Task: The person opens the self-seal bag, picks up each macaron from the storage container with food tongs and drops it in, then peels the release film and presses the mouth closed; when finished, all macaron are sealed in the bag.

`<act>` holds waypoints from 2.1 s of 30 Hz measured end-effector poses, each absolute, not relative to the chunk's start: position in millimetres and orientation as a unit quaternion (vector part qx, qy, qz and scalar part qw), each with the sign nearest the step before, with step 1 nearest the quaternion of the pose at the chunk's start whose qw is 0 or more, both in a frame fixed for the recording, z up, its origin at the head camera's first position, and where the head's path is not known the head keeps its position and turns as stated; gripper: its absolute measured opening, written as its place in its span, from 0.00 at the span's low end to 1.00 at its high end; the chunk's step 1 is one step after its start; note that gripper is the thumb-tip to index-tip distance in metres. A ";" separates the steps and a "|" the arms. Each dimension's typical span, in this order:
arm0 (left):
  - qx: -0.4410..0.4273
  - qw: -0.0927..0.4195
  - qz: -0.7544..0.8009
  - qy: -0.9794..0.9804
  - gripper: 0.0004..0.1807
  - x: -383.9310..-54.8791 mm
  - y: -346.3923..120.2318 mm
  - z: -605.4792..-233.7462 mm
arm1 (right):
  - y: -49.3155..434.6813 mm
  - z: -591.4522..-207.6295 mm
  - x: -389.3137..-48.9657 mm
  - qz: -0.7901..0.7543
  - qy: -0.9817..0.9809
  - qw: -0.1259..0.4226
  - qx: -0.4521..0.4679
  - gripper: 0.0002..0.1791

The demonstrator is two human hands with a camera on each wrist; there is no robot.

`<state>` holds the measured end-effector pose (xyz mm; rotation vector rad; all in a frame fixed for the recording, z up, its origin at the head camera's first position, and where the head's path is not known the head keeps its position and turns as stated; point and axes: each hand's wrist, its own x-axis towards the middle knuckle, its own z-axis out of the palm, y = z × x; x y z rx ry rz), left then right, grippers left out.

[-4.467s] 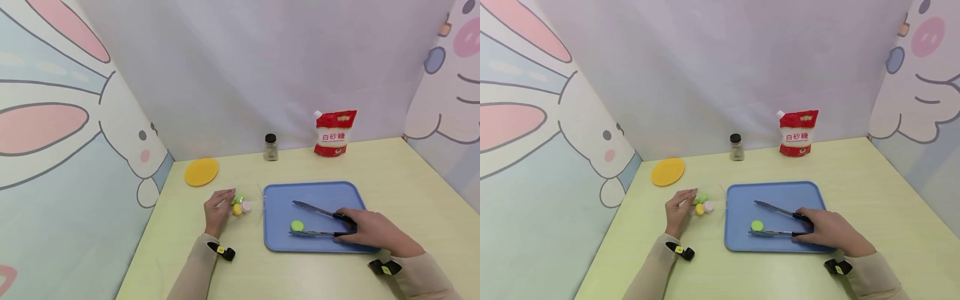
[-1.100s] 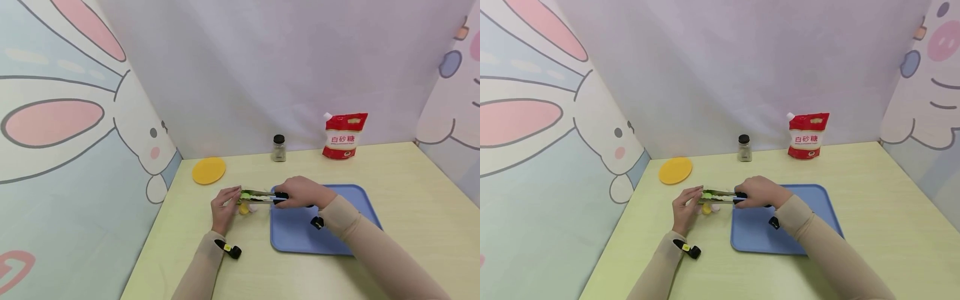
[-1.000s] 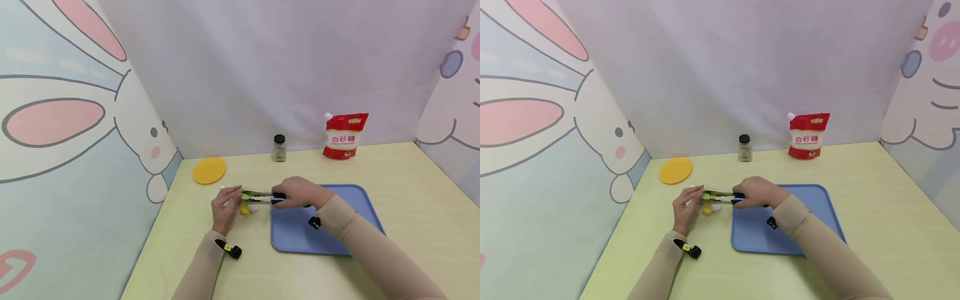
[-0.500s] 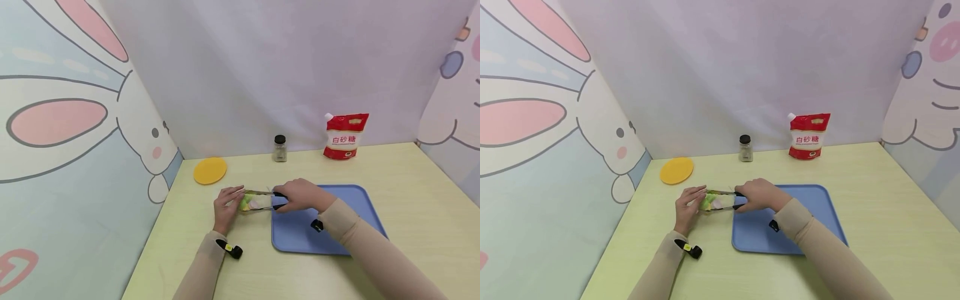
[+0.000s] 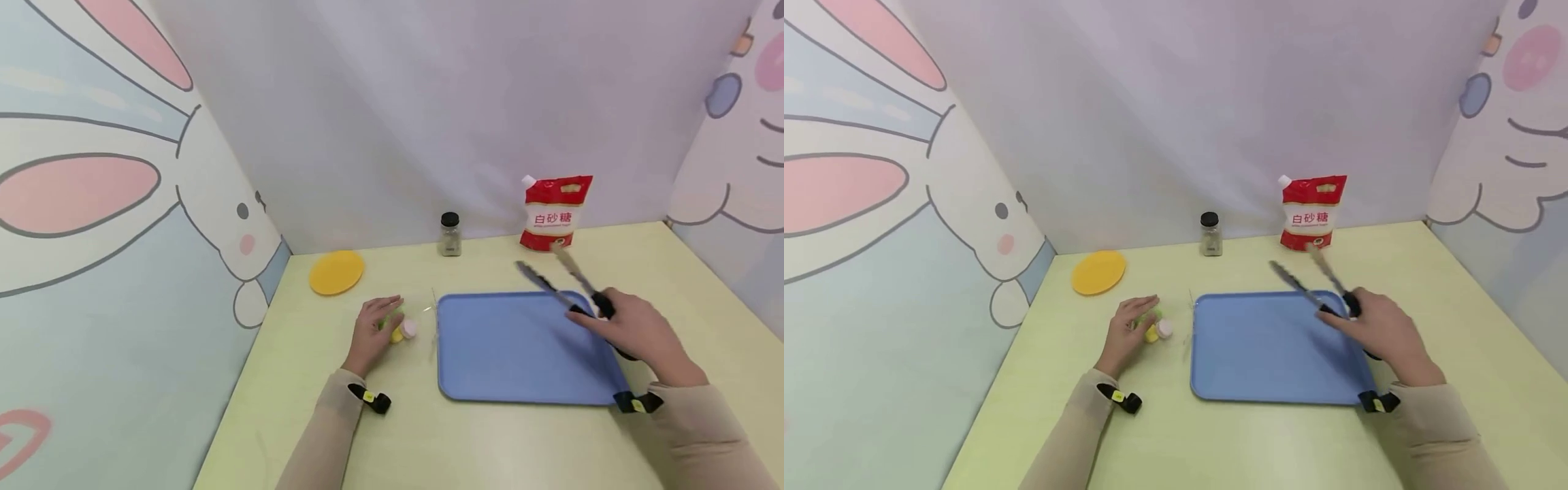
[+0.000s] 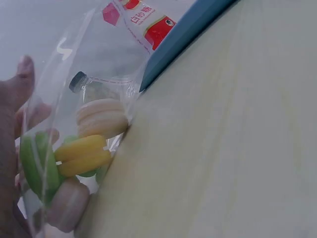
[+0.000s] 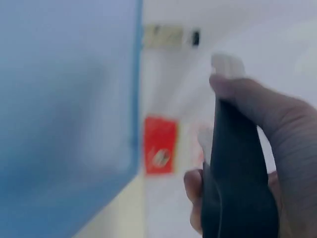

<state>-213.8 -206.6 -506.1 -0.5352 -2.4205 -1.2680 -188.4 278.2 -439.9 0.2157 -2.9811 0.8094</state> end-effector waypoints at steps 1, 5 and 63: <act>-0.181 0.169 -0.447 -0.859 0.22 -215.1 -207.7 -501.0 | 291.5 -447.6 -185.3 0.265 -0.963 0.021 0.046 0.36; -0.151 0.111 -0.434 -0.882 0.24 -223.1 -211.5 -477.3 | 330.0 -476.0 -173.0 0.276 -0.961 0.015 -0.025 0.37; -0.270 0.069 -0.703 -0.655 0.09 -188.3 -150.3 -355.0 | 141.3 -363.0 -215.5 0.670 -0.672 0.084 0.304 0.08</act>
